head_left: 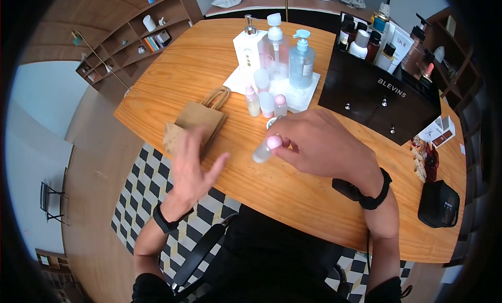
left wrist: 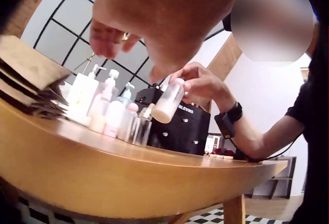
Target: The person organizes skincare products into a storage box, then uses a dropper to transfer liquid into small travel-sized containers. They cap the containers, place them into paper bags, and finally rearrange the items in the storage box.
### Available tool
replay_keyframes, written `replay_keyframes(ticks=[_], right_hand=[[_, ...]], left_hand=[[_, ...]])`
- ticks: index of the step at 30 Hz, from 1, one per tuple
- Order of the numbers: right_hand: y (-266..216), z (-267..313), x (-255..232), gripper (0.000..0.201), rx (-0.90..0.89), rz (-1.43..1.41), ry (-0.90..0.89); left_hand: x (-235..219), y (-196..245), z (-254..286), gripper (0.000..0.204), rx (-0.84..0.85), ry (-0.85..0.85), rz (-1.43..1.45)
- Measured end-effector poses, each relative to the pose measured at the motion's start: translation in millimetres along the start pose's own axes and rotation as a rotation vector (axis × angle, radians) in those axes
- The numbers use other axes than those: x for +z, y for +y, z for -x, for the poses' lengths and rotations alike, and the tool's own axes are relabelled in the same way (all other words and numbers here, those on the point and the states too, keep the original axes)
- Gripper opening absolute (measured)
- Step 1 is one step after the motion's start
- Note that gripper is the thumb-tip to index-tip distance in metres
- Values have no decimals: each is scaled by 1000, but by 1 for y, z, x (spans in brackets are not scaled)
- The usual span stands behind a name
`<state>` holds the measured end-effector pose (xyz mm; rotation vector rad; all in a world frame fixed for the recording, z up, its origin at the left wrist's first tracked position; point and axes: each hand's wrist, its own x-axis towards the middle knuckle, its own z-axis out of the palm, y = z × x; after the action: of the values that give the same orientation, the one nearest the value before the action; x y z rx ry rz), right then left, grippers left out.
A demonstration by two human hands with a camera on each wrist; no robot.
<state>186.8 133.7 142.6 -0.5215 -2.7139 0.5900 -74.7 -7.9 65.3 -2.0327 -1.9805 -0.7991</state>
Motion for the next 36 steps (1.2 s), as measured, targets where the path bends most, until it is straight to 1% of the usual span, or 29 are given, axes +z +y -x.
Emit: replay_keyframes(ticks=[1, 2, 4, 5, 7, 8, 9, 11, 12, 13, 15, 16, 17, 18, 19, 20, 21, 22, 23, 24, 25, 27, 28, 29, 30, 31, 33, 35, 36], right_hand=[[1, 0, 0, 20, -1, -2, 7], [2, 1, 0, 20, 5, 18, 19], [3, 1, -1, 20, 10, 38, 34], [2, 0, -2, 20, 11, 38, 11], [1, 1, -3, 20, 10, 42, -6], [1, 1, -4, 21, 3, 39, -1], [1, 2, -5, 21, -3, 37, 4], [1, 2, -7, 21, 7, 39, 8], [1, 2, -7, 21, 17, 39, 9], [1, 1, -8, 21, 16, 38, 12], [2, 1, -9, 21, 18, 54, 31], [1, 2, -10, 21, 16, 55, 32], [0, 2, -12, 20, 26, 53, 95], [-1, 2, -14, 18, 35, 51, 159], [1, 2, -14, 18, 32, 51, 161], [5, 2, -13, 16, 25, 17, 273], [7, 1, -13, 15, 19, -19, 385], [5, 0, -16, 15, 19, -19, 386], [2, 0, -20, 14, 64, -72, 471], [1, -1, -22, 16, 109, -124, 555], [1, -1, -23, 16, 107, -124, 554], [3, -1, -25, 19, 73, -187, 724], [3, -1, -26, 19, 70, -185, 723], [2, 0, -27, 21, 90, -273, 723], [2, 1, -28, 22, 111, -362, 722], [0, 2, -30, 22, 108, -359, 722], [-6, 4, -32, 23, 125, -589, 622], [-5, 4, -30, 25, 103, -623, 610], [-4, 4, -29, 26, 82, -658, 595]], left_hand=[[2, -12, 1, 97, -28, 119, -201], [1, -20, 0, 97, -23, 119, -205], [-1, -35, -1, 120, -239, 32, -238], [-1, -41, 0, 120, -235, 34, -241], [2, -56, 1, 131, -452, -211, -276], [3, -67, 4, 132, -431, -230, -260], [-3, -67, 1, 132, -428, -227, -261], [-18, -62, -5, 130, -619, -265, 70], [-21, -65, -3, 128, -611, -217, 82], [-24, -70, 1, 128, -609, -217, 79], [-28, -82, 9, 127, -559, -44, 250], [-36, -84, 12, 115, -621, -70, 338], [-44, -84, 14, 115, -621, -66, 336], [-52, -84, 17, 118, -606, -52, 519], [-58, -86, 21, 121, -585, -37, 702], [-62, -91, 26, 122, -540, -4, 803], [-64, -89, 30, 122, -540, -3, 801], [-69, -86, 32, 124, -490, -9, 936], [-74, -82, 34, 126, -437, -15, 1071], [-80, -79, 35, 132, -494, -65, 1153], [-81, -82, 38, 132, -494, -63, 1153], [-83, -85, 41, 135, -481, -197, 1114], [-83, -80, 42, 136, -510, -219, 1069], [-83, -75, 39, 136, -509, -216, 1070], [-84, -72, 36, 136, -447, -239, 1017], [-83, -69, 33, 135, -385, -263, 962], [-79, -69, 30, 133, -356, -265, 951], [-76, -71, 28, 133, -300, -305, 942], [-76, -67, 25, 133, -297, -305, 942]])
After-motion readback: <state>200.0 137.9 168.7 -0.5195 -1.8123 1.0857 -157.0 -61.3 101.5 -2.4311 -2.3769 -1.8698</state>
